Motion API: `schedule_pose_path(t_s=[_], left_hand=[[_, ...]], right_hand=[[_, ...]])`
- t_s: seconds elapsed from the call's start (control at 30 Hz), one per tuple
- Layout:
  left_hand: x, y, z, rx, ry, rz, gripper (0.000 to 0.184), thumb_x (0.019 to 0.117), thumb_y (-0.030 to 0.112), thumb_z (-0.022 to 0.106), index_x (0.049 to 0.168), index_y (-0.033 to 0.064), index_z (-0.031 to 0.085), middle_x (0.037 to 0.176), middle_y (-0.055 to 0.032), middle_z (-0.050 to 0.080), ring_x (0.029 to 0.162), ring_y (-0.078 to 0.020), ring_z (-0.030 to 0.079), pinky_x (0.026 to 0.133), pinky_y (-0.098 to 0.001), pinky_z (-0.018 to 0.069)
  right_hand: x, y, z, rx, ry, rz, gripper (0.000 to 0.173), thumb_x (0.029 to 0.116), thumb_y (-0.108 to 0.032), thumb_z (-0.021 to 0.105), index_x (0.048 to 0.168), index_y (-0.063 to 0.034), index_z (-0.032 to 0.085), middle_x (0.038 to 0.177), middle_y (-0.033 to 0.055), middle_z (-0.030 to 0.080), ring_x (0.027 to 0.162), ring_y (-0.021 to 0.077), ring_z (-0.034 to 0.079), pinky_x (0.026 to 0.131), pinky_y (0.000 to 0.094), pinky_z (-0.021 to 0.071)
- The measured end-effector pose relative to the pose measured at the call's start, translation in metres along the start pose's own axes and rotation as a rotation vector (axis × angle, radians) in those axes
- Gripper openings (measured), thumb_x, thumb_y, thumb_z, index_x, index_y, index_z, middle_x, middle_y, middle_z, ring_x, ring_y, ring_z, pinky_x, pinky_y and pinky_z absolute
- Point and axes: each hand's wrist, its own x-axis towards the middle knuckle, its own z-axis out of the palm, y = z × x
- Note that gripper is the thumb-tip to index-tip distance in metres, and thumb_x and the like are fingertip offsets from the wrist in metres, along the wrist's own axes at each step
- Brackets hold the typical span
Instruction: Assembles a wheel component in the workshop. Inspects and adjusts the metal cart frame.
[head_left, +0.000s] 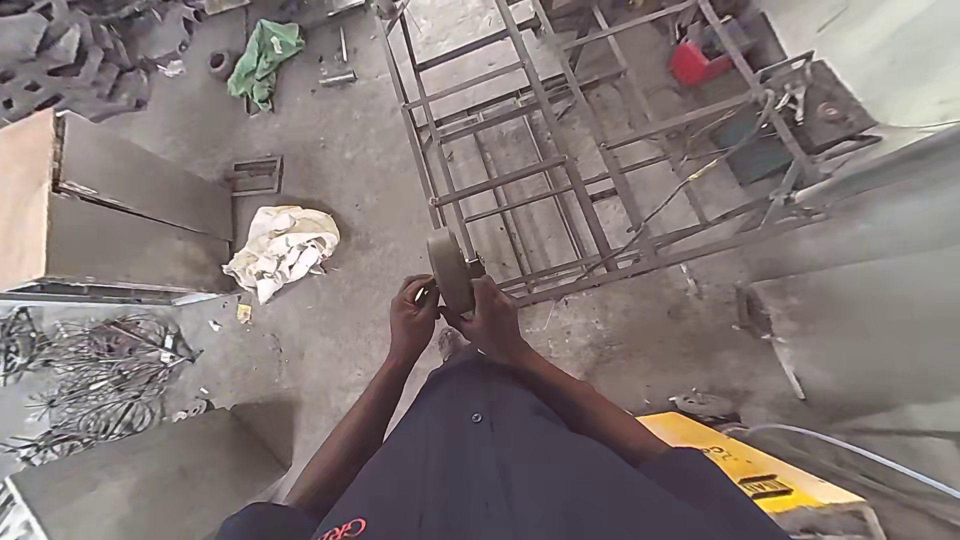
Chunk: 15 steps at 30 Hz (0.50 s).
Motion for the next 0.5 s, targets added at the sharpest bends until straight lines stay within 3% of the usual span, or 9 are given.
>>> schedule_pose_path(t_s=[0.17,0.3,0.43,0.5], left_hand=[[-0.001,0.006,0.002,0.103,-0.022,0.042,0.02,0.0986,0.005,0.063,0.117,0.0062,0.071,0.119,-0.0084,0.066,0.078,-0.0152,0.069,0.065,-0.0327,0.0621],[-0.004,0.003,0.011,0.218,-0.013,0.092,0.027,0.1021,0.011,0.06,0.129,0.0124,0.064,0.118,-0.0061,0.066,0.075,-0.0133,0.065,0.065,-0.0329,0.059],[0.004,0.006,0.016,0.269,-0.051,0.187,0.03,0.1007,0.011,0.062,0.13,0.0108,0.064,0.124,-0.0065,0.066,0.097,-0.0142,0.067,0.081,-0.0333,0.0586],[0.008,0.011,0.01,0.295,-0.074,0.181,0.028,0.1001,0.013,0.065,0.128,0.0108,0.066,0.125,-0.0068,0.066,0.096,-0.0143,0.067,0.08,-0.0329,0.0582]], right_hand=[[0.0,0.0,-0.008,-0.021,-0.023,0.03,0.061,0.075,-0.049,0.087,0.107,-0.0017,0.065,0.096,0.0126,0.068,0.076,0.0263,0.07,0.062,0.0461,0.0599],[0.0,0.004,-0.013,-0.033,-0.04,0.072,0.062,0.0756,-0.047,0.087,0.11,0.0,0.066,0.096,0.0139,0.068,0.076,0.0277,0.07,0.062,0.0481,0.0598],[0.001,0.009,-0.018,-0.035,-0.021,0.127,0.065,0.0745,-0.048,0.088,0.113,-0.0005,0.065,0.097,0.0143,0.069,0.077,0.028,0.07,0.063,0.0498,0.0599],[0.003,0.008,-0.022,-0.04,-0.07,0.138,0.069,0.0749,-0.051,0.087,0.115,-0.0001,0.063,0.1,0.0151,0.069,0.079,0.0292,0.07,0.064,0.0507,0.0595]])
